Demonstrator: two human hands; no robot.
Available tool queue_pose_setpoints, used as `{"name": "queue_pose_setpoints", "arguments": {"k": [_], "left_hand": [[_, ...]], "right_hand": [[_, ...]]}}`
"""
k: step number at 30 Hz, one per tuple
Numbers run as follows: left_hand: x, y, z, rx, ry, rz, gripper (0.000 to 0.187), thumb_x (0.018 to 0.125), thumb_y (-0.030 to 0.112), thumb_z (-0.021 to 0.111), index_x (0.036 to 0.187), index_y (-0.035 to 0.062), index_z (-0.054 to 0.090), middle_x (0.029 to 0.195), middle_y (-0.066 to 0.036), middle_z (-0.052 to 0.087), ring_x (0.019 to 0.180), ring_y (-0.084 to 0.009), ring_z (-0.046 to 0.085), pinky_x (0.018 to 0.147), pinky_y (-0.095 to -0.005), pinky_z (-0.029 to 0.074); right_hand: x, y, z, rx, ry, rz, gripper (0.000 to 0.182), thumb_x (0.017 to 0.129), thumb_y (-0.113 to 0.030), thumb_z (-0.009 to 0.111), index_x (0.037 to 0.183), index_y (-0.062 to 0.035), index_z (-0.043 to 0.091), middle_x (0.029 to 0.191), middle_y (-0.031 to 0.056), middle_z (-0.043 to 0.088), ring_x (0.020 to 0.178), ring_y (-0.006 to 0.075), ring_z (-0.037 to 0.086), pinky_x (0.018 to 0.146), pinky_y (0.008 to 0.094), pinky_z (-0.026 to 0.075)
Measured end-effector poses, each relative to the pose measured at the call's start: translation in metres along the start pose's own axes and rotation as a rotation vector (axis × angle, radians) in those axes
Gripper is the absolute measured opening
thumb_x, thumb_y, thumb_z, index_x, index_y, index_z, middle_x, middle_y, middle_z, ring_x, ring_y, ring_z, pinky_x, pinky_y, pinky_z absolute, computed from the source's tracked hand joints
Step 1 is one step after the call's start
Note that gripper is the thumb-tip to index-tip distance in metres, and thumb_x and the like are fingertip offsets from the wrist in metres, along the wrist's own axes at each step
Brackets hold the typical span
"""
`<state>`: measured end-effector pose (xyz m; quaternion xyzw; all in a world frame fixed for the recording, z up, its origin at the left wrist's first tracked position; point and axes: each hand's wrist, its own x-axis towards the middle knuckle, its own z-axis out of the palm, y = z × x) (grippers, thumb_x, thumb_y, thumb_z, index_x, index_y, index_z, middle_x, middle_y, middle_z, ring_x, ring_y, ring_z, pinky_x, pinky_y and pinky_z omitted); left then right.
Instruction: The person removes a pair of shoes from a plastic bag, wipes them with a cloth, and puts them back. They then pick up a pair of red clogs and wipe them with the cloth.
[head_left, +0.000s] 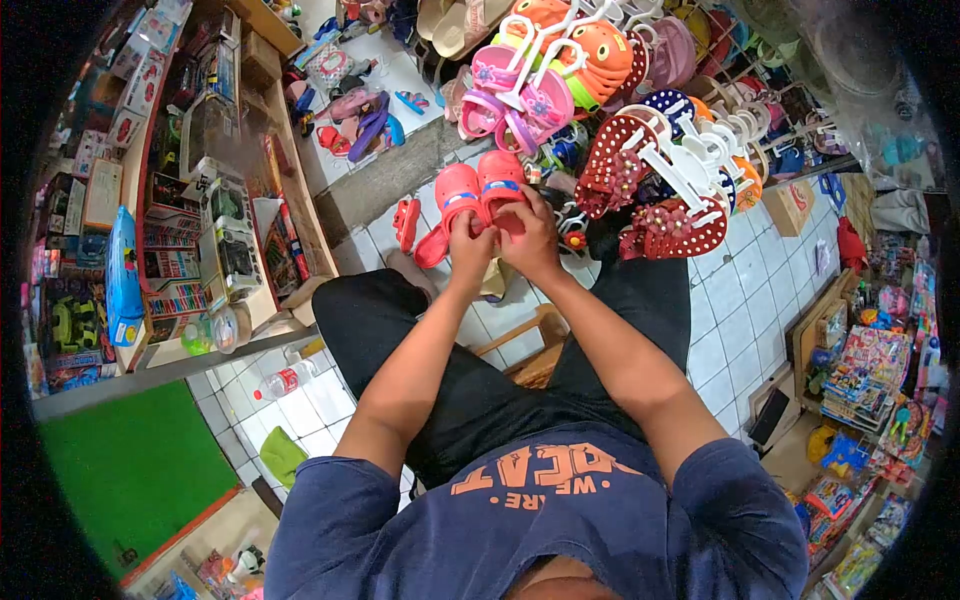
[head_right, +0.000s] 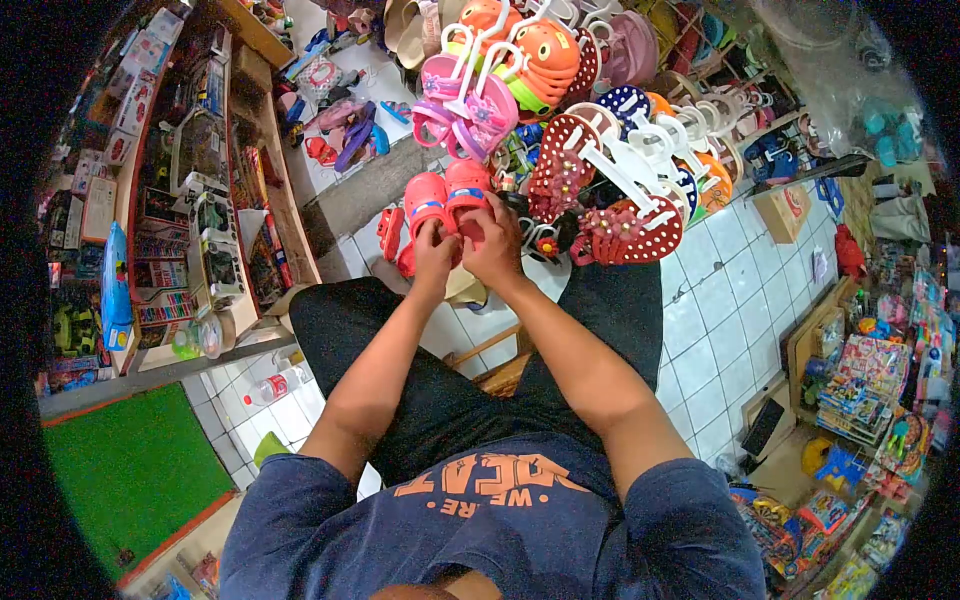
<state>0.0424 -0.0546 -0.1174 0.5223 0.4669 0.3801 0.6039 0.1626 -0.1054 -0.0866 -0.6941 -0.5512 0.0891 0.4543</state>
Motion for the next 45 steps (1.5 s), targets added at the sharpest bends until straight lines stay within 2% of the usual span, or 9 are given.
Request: {"name": "queue_pose_setpoints", "arguments": {"k": [5, 12, 16, 18, 20, 23, 32, 38, 45], "left_hand": [[0.023, 0.001, -0.012, 0.308, 0.300, 0.124, 0.038, 0.075, 0.027, 0.083, 0.078, 0.0017, 0.054, 0.068, -0.002, 0.050, 0.063, -0.0129, 0.046, 0.057, -0.0307, 0.041], [0.053, 0.021, -0.047, 0.239, 0.477, 0.055, 0.039, 0.078, 0.020, 0.081, 0.064, 0.0046, 0.048, 0.059, 0.002, 0.044, 0.057, -0.0102, 0.039, 0.052, -0.0315, 0.034], [0.060, 0.052, -0.072, 0.115, 0.529, 0.105, 0.037, 0.080, 0.017, 0.080, 0.062, 0.0070, 0.049, 0.060, 0.005, 0.044, 0.058, -0.0072, 0.039, 0.052, -0.0280, 0.032], [0.055, 0.078, -0.083, 0.042, 0.533, 0.076, 0.033, 0.080, 0.013, 0.080, 0.065, 0.0075, 0.051, 0.065, 0.006, 0.047, 0.060, -0.0060, 0.040, 0.052, -0.0257, 0.031], [0.056, 0.089, -0.101, -0.087, 0.534, 0.140, 0.020, 0.082, 0.009, 0.078, 0.075, 0.0058, 0.060, 0.072, 0.005, 0.054, 0.064, -0.0057, 0.046, 0.059, -0.0237, 0.038], [0.053, 0.097, -0.121, -0.116, 0.539, 0.142, 0.016, 0.078, 0.002, 0.077, 0.090, 0.0003, 0.066, 0.081, 0.000, 0.063, 0.069, -0.0079, 0.055, 0.064, -0.0244, 0.045], [0.053, 0.087, -0.123, -0.246, 0.500, 0.083, 0.016, 0.077, 0.001, 0.078, 0.084, -0.0005, 0.064, 0.079, -0.001, 0.063, 0.067, -0.0079, 0.056, 0.062, -0.0243, 0.045], [0.046, 0.087, -0.130, 0.267, 0.435, 0.060, 0.026, 0.073, 0.016, 0.082, 0.071, 0.0040, 0.059, 0.066, 0.002, 0.051, 0.060, -0.0086, 0.046, 0.054, -0.0283, 0.038], [0.038, 0.078, -0.108, 0.769, 0.122, 0.050, 0.025, 0.064, 0.019, 0.076, 0.074, 0.0000, 0.064, 0.070, -0.020, 0.063, 0.066, -0.0328, 0.064, 0.063, -0.0442, 0.048]], "right_hand": [[0.003, -0.006, -0.005, 0.247, -0.069, 0.049, 0.040, 0.072, 0.003, 0.066, 0.110, -0.0059, 0.057, 0.135, 0.0136, 0.053, 0.123, 0.0318, 0.054, 0.097, 0.0394, 0.049], [0.004, -0.019, 0.008, 0.761, -0.133, 0.209, 0.037, 0.087, 0.003, 0.058, 0.122, -0.0033, 0.052, 0.126, 0.0127, 0.056, 0.115, 0.0241, 0.060, 0.090, 0.0361, 0.054], [-0.004, -0.010, 0.014, 0.571, -0.233, 0.463, 0.030, 0.088, 0.002, 0.058, 0.118, -0.0003, 0.053, 0.118, 0.0128, 0.062, 0.108, 0.0241, 0.064, 0.084, 0.0353, 0.054], [-0.017, 0.008, 0.027, 0.462, -0.262, 0.391, 0.032, 0.085, -0.006, 0.064, 0.116, -0.0006, 0.056, 0.109, 0.0159, 0.066, 0.101, 0.0284, 0.067, 0.082, 0.0376, 0.054], [-0.034, 0.029, 0.039, 0.065, -0.720, 0.380, 0.039, 0.080, -0.018, 0.070, 0.115, -0.0016, 0.060, 0.107, 0.0199, 0.067, 0.099, 0.0337, 0.067, 0.082, 0.0411, 0.054], [-0.048, 0.037, 0.044, 0.016, -0.911, 0.493, 0.047, 0.076, -0.025, 0.072, 0.116, -0.0015, 0.062, 0.108, 0.0222, 0.068, 0.101, 0.0370, 0.065, 0.087, 0.0422, 0.052], [-0.033, 0.043, 0.036, 0.139, -0.599, 0.772, 0.043, 0.077, -0.023, 0.069, 0.112, 0.0023, 0.064, 0.104, 0.0177, 0.070, 0.098, 0.0283, 0.068, 0.085, 0.0365, 0.052], [-0.019, 0.011, 0.024, 0.303, -0.590, 0.753, 0.036, 0.086, -0.024, 0.071, 0.110, 0.0018, 0.063, 0.095, 0.0112, 0.069, 0.085, 0.0184, 0.067, 0.075, 0.0323, 0.054], [0.003, -0.033, 0.016, 0.725, -0.472, 0.823, 0.030, 0.095, -0.026, 0.064, 0.111, -0.0013, 0.057, 0.092, 0.0074, 0.066, 0.079, 0.0158, 0.067, 0.067, 0.0293, 0.056]]}}
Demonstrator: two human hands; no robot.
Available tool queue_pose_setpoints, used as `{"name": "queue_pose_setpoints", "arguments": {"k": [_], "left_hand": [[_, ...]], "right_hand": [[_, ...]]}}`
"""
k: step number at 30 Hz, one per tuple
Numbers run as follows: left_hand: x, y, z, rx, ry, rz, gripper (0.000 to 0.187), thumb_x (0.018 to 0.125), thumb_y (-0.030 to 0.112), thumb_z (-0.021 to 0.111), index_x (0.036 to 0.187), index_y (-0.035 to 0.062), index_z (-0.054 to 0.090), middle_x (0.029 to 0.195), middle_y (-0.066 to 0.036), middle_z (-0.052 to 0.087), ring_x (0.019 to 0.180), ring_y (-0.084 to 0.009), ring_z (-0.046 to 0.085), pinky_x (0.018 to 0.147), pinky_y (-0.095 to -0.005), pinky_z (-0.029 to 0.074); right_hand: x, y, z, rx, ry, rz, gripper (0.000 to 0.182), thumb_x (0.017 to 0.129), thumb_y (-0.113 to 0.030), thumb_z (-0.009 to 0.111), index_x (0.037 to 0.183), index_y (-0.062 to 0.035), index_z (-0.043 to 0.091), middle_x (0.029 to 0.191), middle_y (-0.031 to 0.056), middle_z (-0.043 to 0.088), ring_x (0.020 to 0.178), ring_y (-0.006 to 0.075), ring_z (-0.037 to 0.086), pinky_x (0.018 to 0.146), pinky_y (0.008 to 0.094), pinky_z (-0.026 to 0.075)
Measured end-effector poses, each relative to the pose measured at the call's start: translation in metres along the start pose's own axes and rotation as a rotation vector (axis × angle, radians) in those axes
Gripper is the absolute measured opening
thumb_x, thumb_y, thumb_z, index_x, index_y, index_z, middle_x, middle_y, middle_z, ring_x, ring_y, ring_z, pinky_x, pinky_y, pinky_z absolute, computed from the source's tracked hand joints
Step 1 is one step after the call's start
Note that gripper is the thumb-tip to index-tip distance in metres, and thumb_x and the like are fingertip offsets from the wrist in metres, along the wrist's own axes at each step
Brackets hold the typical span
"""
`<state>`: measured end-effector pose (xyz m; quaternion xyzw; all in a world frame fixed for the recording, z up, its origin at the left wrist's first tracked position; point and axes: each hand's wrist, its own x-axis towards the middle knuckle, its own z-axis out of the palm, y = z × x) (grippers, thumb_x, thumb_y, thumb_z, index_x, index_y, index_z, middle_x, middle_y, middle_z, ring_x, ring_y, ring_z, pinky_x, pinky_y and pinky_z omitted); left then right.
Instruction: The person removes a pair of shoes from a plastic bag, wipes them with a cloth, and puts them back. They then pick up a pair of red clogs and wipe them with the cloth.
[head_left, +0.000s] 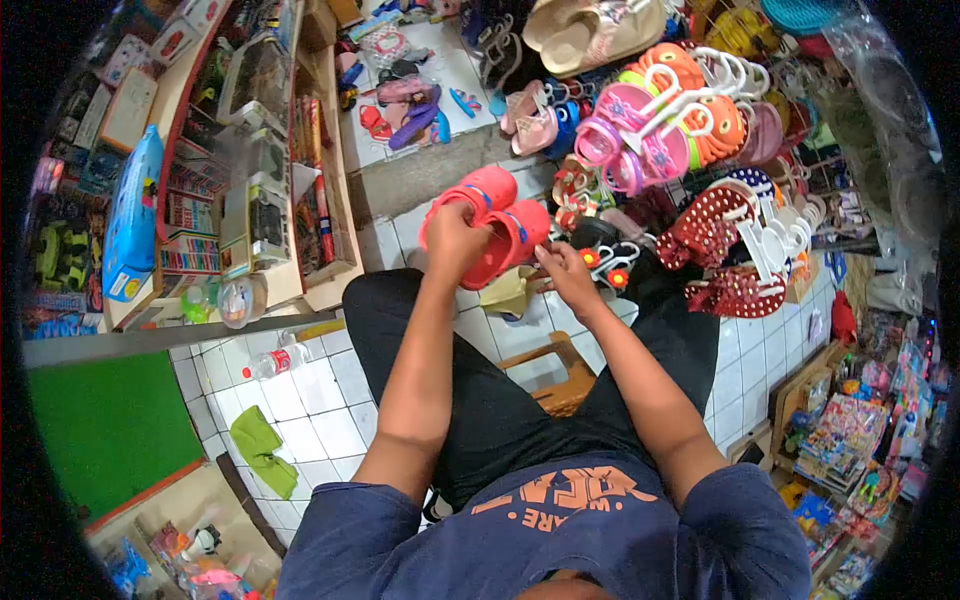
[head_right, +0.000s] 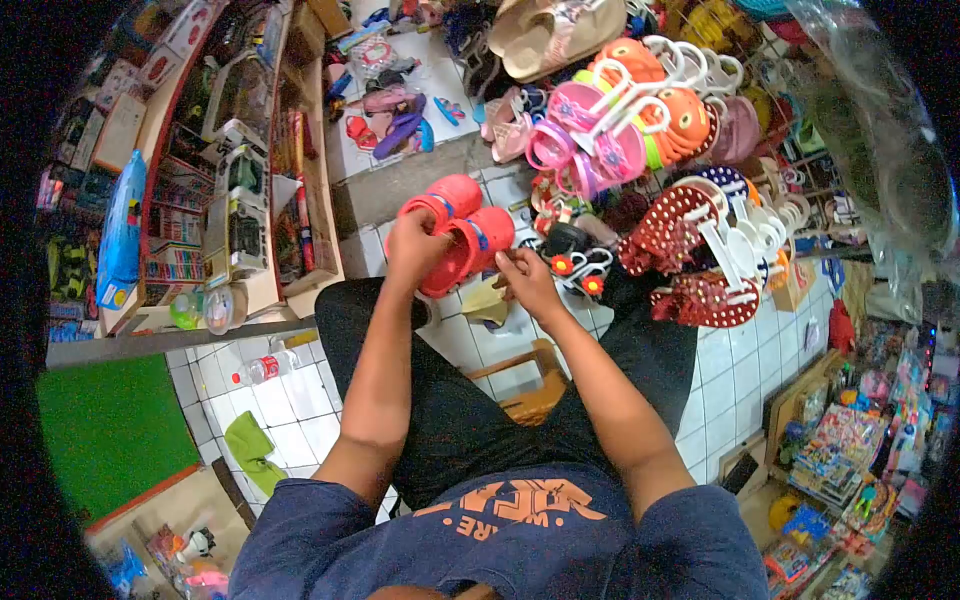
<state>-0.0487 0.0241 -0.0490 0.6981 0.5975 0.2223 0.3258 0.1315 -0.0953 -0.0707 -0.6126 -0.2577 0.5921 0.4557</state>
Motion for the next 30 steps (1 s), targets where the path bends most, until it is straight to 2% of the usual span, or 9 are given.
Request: {"name": "queue_pose_setpoints", "arguments": {"k": [3, 5, 8, 15, 17, 23, 25, 26, 30], "left_hand": [[0.003, 0.015, -0.011, 0.003, 0.051, 0.041, 0.021, 0.063, 0.015, 0.074, 0.071, -0.0003, 0.062, 0.072, -0.022, 0.064, 0.070, -0.0376, 0.064, 0.064, -0.0457, 0.048], [0.018, 0.016, -0.024, 0.037, 0.031, 0.016, 0.024, 0.064, 0.016, 0.077, 0.074, -0.0002, 0.063, 0.074, -0.021, 0.064, 0.072, -0.0355, 0.065, 0.067, -0.0437, 0.050], [0.043, 0.009, -0.041, 0.115, 0.018, -0.010, 0.022, 0.063, 0.014, 0.077, 0.073, 0.0006, 0.063, 0.075, -0.021, 0.065, 0.075, -0.0359, 0.066, 0.068, -0.0437, 0.051], [0.093, -0.059, -0.053, 0.218, 0.079, -0.028, 0.020, 0.062, 0.013, 0.076, 0.066, 0.0024, 0.060, 0.076, -0.022, 0.066, 0.075, -0.0377, 0.066, 0.067, -0.0464, 0.050], [0.097, -0.070, -0.060, 0.168, -0.069, -0.117, 0.021, 0.062, 0.016, 0.078, 0.068, 0.0019, 0.063, 0.077, -0.022, 0.066, 0.076, -0.0375, 0.067, 0.067, -0.0459, 0.051], [0.114, -0.103, -0.094, 0.287, -0.152, -0.211, 0.026, 0.062, 0.020, 0.082, 0.080, 0.0043, 0.072, 0.086, -0.021, 0.069, 0.084, -0.0352, 0.069, 0.073, -0.0437, 0.053], [0.113, -0.112, -0.096, 0.201, -0.090, -0.183, 0.036, 0.065, 0.015, 0.079, 0.098, 0.0006, 0.072, 0.094, -0.021, 0.071, 0.087, -0.0294, 0.071, 0.079, -0.0393, 0.053], [0.116, -0.115, -0.097, 0.207, -0.126, -0.264, 0.043, 0.065, 0.020, 0.082, 0.104, 0.0042, 0.071, 0.105, -0.020, 0.070, 0.100, -0.0342, 0.068, 0.087, -0.0415, 0.053], [0.120, -0.100, -0.098, 0.272, -0.121, -0.403, 0.046, 0.066, 0.017, 0.079, 0.109, 0.0038, 0.070, 0.109, -0.021, 0.069, 0.104, -0.0344, 0.066, 0.091, -0.0419, 0.051]], "right_hand": [[0.010, 0.022, -0.005, -0.072, 0.019, -0.137, 0.032, 0.096, -0.030, 0.063, 0.111, -0.0019, 0.058, 0.092, 0.0072, 0.067, 0.079, 0.0152, 0.067, 0.067, 0.0270, 0.055], [0.015, 0.028, -0.007, -0.083, 0.003, -0.120, 0.033, 0.095, -0.032, 0.062, 0.110, -0.0026, 0.059, 0.091, 0.0064, 0.068, 0.077, 0.0147, 0.067, 0.063, 0.0269, 0.055], [0.024, 0.032, -0.007, -0.170, -0.002, 0.126, 0.030, 0.094, -0.030, 0.063, 0.111, -0.0047, 0.061, 0.096, 0.0054, 0.069, 0.076, 0.0144, 0.068, 0.056, 0.0284, 0.054], [0.075, 0.061, 0.020, -0.050, -0.075, 0.404, 0.033, 0.095, -0.032, 0.058, 0.117, -0.0066, 0.058, 0.101, 0.0076, 0.068, 0.076, 0.0183, 0.068, 0.058, 0.0309, 0.055], [0.090, 0.079, 0.030, -0.039, -0.051, 0.450, 0.034, 0.096, -0.032, 0.056, 0.119, -0.0067, 0.056, 0.102, 0.0084, 0.067, 0.078, 0.0194, 0.068, 0.060, 0.0323, 0.055], [0.129, 0.136, 0.055, 0.120, -0.027, 0.594, 0.032, 0.093, -0.029, 0.059, 0.118, -0.0087, 0.055, 0.104, 0.0102, 0.067, 0.083, 0.0249, 0.069, 0.065, 0.0380, 0.057], [0.149, 0.145, 0.063, 0.147, -0.007, 0.618, 0.032, 0.092, -0.027, 0.059, 0.117, -0.0072, 0.055, 0.104, 0.0107, 0.068, 0.085, 0.0261, 0.070, 0.065, 0.0369, 0.056], [0.161, 0.148, 0.068, 0.157, 0.007, 0.608, 0.031, 0.092, -0.027, 0.058, 0.116, -0.0073, 0.056, 0.103, 0.0104, 0.068, 0.084, 0.0257, 0.070, 0.065, 0.0364, 0.056], [0.229, 0.171, 0.093, 0.203, 0.072, 0.567, 0.030, 0.092, -0.027, 0.058, 0.113, -0.0065, 0.058, 0.100, 0.0093, 0.068, 0.081, 0.0234, 0.069, 0.064, 0.0355, 0.056]]}}
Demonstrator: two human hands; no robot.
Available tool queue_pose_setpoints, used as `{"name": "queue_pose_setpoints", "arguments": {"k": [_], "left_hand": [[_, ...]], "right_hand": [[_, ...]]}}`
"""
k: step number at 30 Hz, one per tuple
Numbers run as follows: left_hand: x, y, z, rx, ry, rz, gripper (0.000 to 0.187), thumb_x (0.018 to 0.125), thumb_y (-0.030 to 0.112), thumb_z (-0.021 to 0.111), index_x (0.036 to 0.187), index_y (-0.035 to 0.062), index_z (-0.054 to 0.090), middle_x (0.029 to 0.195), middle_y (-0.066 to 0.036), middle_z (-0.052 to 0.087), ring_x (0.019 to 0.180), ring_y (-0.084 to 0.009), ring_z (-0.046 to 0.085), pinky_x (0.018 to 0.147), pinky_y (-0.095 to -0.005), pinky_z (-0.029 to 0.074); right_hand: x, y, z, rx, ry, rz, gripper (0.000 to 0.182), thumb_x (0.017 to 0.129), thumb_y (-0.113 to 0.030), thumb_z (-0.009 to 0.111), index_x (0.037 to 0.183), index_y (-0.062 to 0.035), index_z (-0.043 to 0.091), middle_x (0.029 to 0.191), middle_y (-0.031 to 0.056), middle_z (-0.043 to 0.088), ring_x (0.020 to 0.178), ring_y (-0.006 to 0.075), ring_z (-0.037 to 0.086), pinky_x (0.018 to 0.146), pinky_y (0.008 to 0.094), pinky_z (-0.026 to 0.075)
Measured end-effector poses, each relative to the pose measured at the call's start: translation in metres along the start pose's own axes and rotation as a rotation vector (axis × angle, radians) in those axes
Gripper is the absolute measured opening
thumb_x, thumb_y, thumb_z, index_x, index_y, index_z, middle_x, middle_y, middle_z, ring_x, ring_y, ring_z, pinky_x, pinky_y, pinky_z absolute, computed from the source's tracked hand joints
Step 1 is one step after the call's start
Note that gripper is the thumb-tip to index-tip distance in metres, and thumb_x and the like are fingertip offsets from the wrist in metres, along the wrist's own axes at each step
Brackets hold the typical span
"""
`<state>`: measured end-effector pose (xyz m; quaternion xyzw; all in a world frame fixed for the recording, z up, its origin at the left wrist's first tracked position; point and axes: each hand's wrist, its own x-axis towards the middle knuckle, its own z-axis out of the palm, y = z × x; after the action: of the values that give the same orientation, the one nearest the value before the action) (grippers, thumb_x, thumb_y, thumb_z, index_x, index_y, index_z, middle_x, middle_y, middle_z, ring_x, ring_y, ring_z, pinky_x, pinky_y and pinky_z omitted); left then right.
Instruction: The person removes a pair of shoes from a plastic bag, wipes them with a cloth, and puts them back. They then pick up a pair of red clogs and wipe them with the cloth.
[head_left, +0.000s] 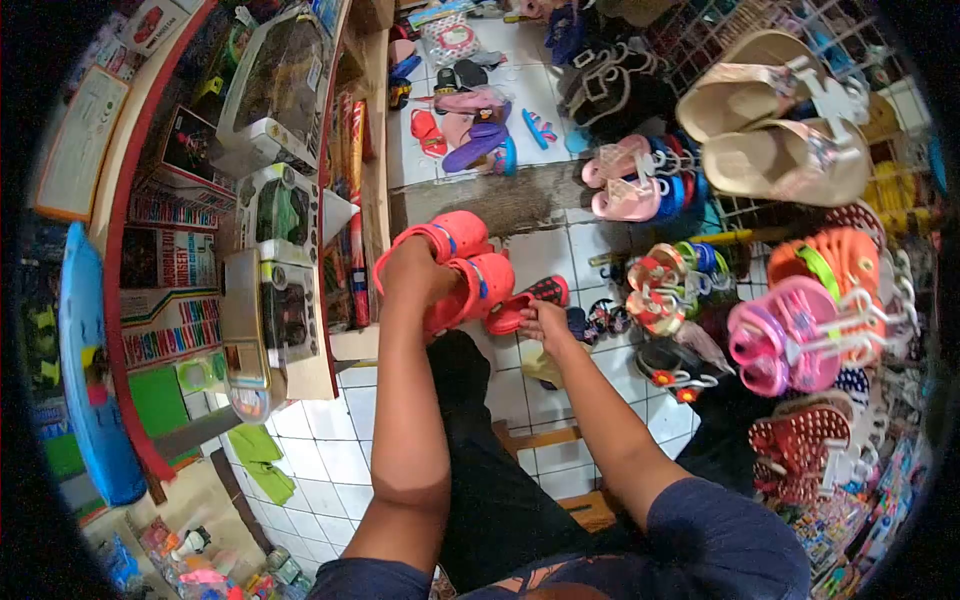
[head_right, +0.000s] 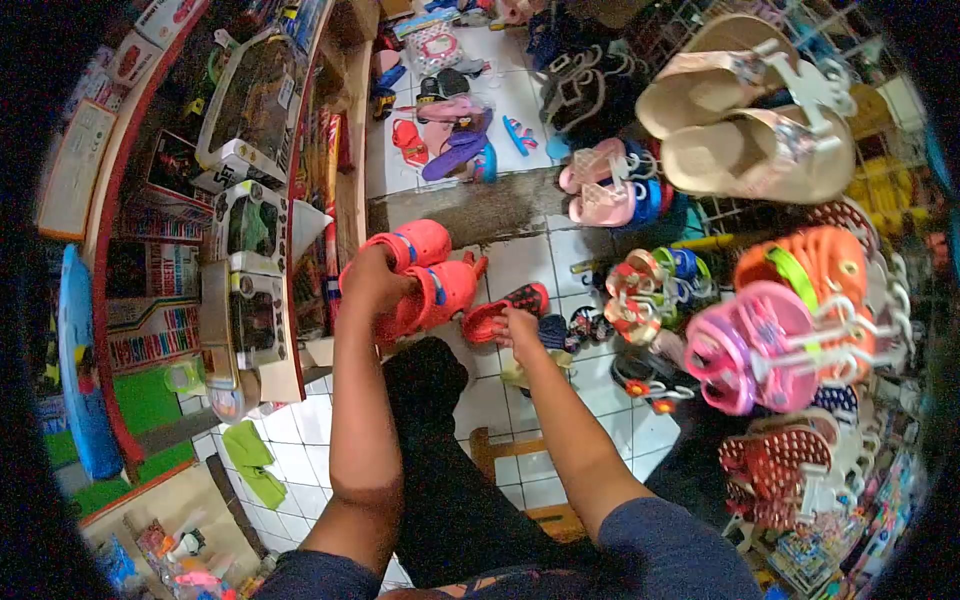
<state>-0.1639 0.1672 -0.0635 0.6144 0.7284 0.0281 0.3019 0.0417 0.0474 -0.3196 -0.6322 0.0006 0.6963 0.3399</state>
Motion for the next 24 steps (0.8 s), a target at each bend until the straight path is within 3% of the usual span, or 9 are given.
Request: {"name": "queue_pose_setpoints", "arguments": {"k": [4, 6, 7, 9, 10, 13, 16, 21, 24], "left_hand": [[0.013, -0.009, 0.025, -0.231, 0.077, 0.116, 0.042, 0.069, 0.018, 0.077, 0.108, 0.0059, 0.071, 0.110, -0.020, 0.069, 0.106, -0.0366, 0.065, 0.092, -0.0436, 0.050], [0.015, -0.003, 0.022, -0.181, 0.091, 0.072, 0.040, 0.070, 0.018, 0.076, 0.107, 0.0062, 0.071, 0.109, -0.020, 0.069, 0.106, -0.0372, 0.064, 0.092, -0.0448, 0.049], [0.013, 0.004, 0.018, -0.132, 0.097, 0.032, 0.039, 0.070, 0.018, 0.075, 0.107, 0.0065, 0.071, 0.108, -0.019, 0.070, 0.105, -0.0378, 0.064, 0.092, -0.0461, 0.049], [0.011, 0.017, 0.013, -0.229, 0.146, 0.070, 0.035, 0.071, 0.016, 0.073, 0.105, 0.0049, 0.070, 0.105, -0.020, 0.070, 0.103, -0.0380, 0.065, 0.093, -0.0486, 0.047], [0.015, 0.018, 0.014, -0.157, 0.162, 0.025, 0.039, 0.072, 0.019, 0.073, 0.108, 0.0038, 0.069, 0.107, -0.020, 0.070, 0.105, -0.0363, 0.065, 0.095, -0.0467, 0.046], [0.021, 0.019, 0.019, -0.062, 0.183, -0.064, 0.043, 0.073, 0.021, 0.073, 0.111, 0.0026, 0.066, 0.109, -0.019, 0.069, 0.107, -0.0346, 0.064, 0.097, -0.0464, 0.043], [0.025, 0.018, 0.028, -0.049, 0.361, -0.014, 0.037, 0.072, 0.018, 0.072, 0.105, 0.0013, 0.062, 0.105, -0.019, 0.067, 0.102, -0.0382, 0.063, 0.092, -0.0486, 0.043], [0.033, 0.016, 0.034, -0.099, 0.370, -0.032, 0.037, 0.072, 0.014, 0.072, 0.104, -0.0003, 0.061, 0.105, -0.021, 0.066, 0.102, -0.0391, 0.062, 0.091, -0.0478, 0.044], [0.037, 0.012, 0.034, -0.095, 0.376, -0.035, 0.033, 0.074, 0.009, 0.065, 0.103, -0.0033, 0.059, 0.105, -0.021, 0.063, 0.103, -0.0394, 0.060, 0.088, -0.0491, 0.043]], "right_hand": [[0.068, -0.027, 0.041, -0.006, 0.066, -0.082, 0.027, 0.092, -0.025, 0.058, 0.110, -0.0049, 0.060, 0.095, 0.0095, 0.068, 0.076, 0.0242, 0.068, 0.065, 0.0369, 0.056], [0.103, -0.036, 0.061, -0.202, 0.137, -0.381, 0.027, 0.088, -0.026, 0.060, 0.103, -0.0039, 0.066, 0.094, 0.0145, 0.071, 0.080, 0.0259, 0.069, 0.065, 0.0363, 0.055], [0.121, -0.042, 0.072, -0.205, 0.129, -0.379, 0.027, 0.088, -0.026, 0.060, 0.103, -0.0039, 0.066, 0.094, 0.0145, 0.071, 0.080, 0.0259, 0.069, 0.065, 0.0363, 0.055], [0.159, -0.052, 0.091, -0.569, 0.216, -0.590, 0.028, 0.085, -0.026, 0.061, 0.097, -0.0027, 0.070, 0.091, 0.0149, 0.073, 0.088, 0.0309, 0.070, 0.075, 0.0392, 0.055], [0.188, -0.056, 0.105, -0.735, 0.209, -0.476, 0.034, 0.085, -0.022, 0.061, 0.114, -0.0044, 0.066, 0.114, 0.0176, 0.069, 0.105, 0.0357, 0.066, 0.085, 0.0446, 0.053], [0.210, -0.053, 0.125, -0.819, 0.184, -0.488, 0.035, 0.085, -0.021, 0.061, 0.116, -0.0046, 0.065, 0.116, 0.0178, 0.068, 0.106, 0.0359, 0.065, 0.085, 0.0449, 0.053], [0.217, -0.047, 0.108, -0.943, 0.156, -0.531, 0.037, 0.085, -0.021, 0.060, 0.118, -0.0049, 0.063, 0.118, 0.0181, 0.066, 0.107, 0.0360, 0.065, 0.085, 0.0453, 0.053], [0.193, -0.035, 0.049, -1.141, 0.116, -0.616, 0.039, 0.086, -0.020, 0.060, 0.122, -0.0054, 0.060, 0.122, 0.0185, 0.064, 0.110, 0.0363, 0.063, 0.086, 0.0461, 0.053], [0.193, -0.038, 0.017, -1.249, 0.094, -0.678, 0.041, 0.086, -0.019, 0.060, 0.124, -0.0057, 0.059, 0.124, 0.0187, 0.062, 0.111, 0.0365, 0.063, 0.086, 0.0465, 0.053]]}}
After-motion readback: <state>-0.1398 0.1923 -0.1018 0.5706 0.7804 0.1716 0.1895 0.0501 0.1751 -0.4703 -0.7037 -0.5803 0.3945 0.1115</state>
